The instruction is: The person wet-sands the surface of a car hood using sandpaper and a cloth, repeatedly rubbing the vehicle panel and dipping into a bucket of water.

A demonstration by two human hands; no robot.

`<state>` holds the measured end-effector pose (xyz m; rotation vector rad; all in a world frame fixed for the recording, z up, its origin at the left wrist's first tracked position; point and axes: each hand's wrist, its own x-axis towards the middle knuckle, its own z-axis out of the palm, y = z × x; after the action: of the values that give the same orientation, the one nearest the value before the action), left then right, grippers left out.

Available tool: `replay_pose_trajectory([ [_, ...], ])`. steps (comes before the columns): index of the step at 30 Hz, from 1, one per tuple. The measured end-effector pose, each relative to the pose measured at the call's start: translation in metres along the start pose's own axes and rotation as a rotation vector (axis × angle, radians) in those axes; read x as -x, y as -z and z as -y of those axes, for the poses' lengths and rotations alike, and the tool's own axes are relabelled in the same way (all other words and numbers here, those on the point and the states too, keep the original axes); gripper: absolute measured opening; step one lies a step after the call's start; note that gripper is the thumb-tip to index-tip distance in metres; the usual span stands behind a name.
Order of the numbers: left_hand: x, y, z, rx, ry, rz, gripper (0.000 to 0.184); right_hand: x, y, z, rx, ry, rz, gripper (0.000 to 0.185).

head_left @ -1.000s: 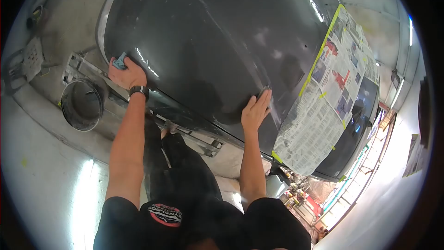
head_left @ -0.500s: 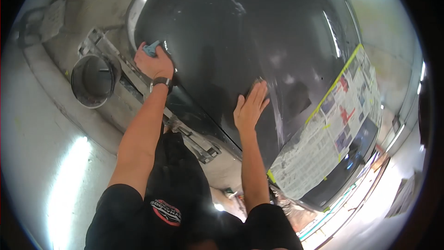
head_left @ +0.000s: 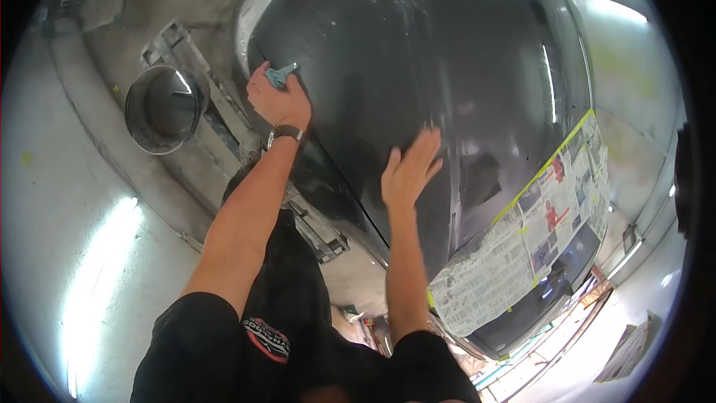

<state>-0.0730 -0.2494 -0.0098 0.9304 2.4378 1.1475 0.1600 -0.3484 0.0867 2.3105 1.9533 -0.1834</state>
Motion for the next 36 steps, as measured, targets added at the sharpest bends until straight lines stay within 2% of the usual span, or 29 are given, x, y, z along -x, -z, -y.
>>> replay_pose_trajectory([
  [3,0.004,0.002,0.011,0.016,-0.011,0.022,0.055,-0.013,-0.009,0.042,-0.033,-0.167,-0.086,0.079],
  [5,0.003,0.002,0.005,0.046,0.028,0.034,0.055,-0.094,0.005,0.082,-0.028,0.033,-0.128,0.077],
  [7,0.005,0.001,0.009,0.035,0.005,0.025,0.055,-0.176,-0.013,0.117,0.007,0.179,-0.242,0.075],
  [9,0.002,-0.001,0.005,0.044,0.006,0.008,0.054,-0.198,-0.019,0.123,0.077,0.249,-0.311,0.071],
  [10,0.001,-0.002,0.003,0.018,-0.066,-0.062,0.046,-0.186,-0.013,0.114,0.088,0.276,-0.292,0.069],
  [12,0.0,0.002,0.003,-0.05,-0.157,-0.056,0.046,-0.135,0.01,0.1,0.192,0.282,-0.2,0.065],
  [13,0.0,0.008,-0.006,-0.057,-0.103,-0.107,0.048,-0.093,0.026,0.097,0.051,0.227,-0.077,0.067],
  [15,0.0,0.003,0.006,-0.057,-0.108,-0.124,0.053,0.002,-0.007,0.063,0.192,0.061,-0.05,0.079],
  [16,0.002,0.002,0.008,-0.012,-0.062,-0.128,0.052,0.048,-0.015,0.051,0.155,-0.036,0.007,0.08],
  [18,0.004,0.005,0.015,0.114,0.002,-0.082,0.052,0.101,-0.032,0.04,0.054,-0.007,-0.096,0.076],
  [20,0.004,0.005,0.026,0.258,0.018,0.016,0.054,0.106,-0.044,0.031,0.066,-0.015,-0.119,0.076],
  [25,-0.007,0.062,0.138,0.224,0.038,0.073,0.041,0.107,-0.048,0.037,0.064,0.001,-0.171,0.074],
  [27,-0.007,0.106,0.197,0.082,0.067,0.194,0.051,0.108,-0.052,0.04,0.047,0.0,-0.215,0.073],
  [29,-0.005,0.141,0.264,-0.187,-0.015,0.21,0.054,0.108,-0.054,0.043,0.034,-0.006,-0.249,0.072],
  [31,-0.001,0.185,0.29,-0.307,0.064,0.296,0.057,0.108,-0.055,0.043,0.029,-0.018,-0.26,0.072],
  [34,0.001,0.228,0.341,-0.498,0.004,0.418,0.056,0.107,-0.05,0.047,0.019,-0.056,-0.265,0.071],
  [36,-0.001,0.244,0.352,-0.651,-0.009,0.505,0.056,0.106,-0.05,0.049,-0.007,-0.079,-0.286,0.069],
])
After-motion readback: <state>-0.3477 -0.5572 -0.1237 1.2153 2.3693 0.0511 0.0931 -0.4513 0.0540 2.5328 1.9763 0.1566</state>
